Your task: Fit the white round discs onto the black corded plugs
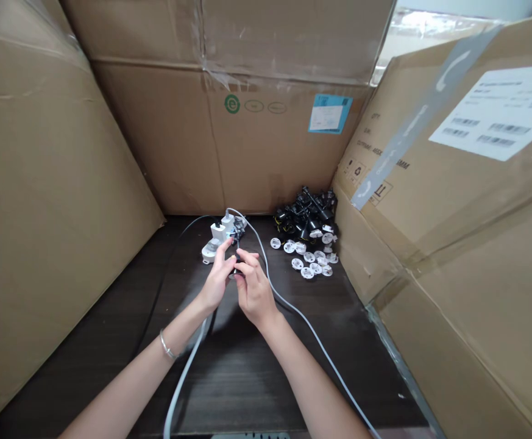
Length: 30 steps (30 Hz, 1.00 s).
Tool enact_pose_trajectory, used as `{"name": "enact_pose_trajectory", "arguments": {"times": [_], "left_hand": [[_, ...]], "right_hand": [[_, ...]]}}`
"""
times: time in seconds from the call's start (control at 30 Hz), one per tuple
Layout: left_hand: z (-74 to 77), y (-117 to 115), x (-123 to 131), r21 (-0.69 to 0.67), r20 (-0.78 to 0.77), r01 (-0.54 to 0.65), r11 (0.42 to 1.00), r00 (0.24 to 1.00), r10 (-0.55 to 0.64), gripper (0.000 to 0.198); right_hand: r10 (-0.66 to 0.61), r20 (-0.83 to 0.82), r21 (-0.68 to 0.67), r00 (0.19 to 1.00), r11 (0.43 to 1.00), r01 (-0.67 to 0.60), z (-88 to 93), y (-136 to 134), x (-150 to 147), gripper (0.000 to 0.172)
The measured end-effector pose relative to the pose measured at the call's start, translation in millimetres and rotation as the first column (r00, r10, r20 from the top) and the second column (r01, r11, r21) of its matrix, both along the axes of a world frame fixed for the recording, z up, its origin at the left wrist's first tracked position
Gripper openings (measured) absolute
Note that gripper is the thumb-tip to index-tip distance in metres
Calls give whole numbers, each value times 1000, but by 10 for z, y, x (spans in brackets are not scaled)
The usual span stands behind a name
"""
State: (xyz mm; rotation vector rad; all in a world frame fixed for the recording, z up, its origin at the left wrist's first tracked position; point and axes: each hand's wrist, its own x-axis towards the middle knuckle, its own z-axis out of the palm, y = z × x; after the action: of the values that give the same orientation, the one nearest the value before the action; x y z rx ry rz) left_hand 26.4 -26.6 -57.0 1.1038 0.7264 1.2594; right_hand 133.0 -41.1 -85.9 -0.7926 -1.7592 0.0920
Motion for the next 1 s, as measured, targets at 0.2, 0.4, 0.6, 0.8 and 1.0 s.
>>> {"name": "enact_pose_trajectory", "arguments": {"times": [0.2,0.4,0.6,0.8,1.0], "left_hand": [[-52,17,45,-27,11,-4,1000,1000,4,46],[-36,45,7,-117,122,-25,993,992,39,35],[40,4,22,-222,233,59,973,973,-6,32],[354,12,-196,-110,163,6,994,987,12,39],[831,245,-1164,261,-129,-490,832,836,533,45]], "right_hand": [[-88,48,58,995,995,85,6,-17,11,33],[-137,115,85,984,988,128,-15,-2,0,31],[-116,115,132,987,986,100,24,-28,-28,39],[-81,22,186,996,980,75,58,-109,-50,61],[-169,-31,200,985,965,172,117,-96,14,55]]}}
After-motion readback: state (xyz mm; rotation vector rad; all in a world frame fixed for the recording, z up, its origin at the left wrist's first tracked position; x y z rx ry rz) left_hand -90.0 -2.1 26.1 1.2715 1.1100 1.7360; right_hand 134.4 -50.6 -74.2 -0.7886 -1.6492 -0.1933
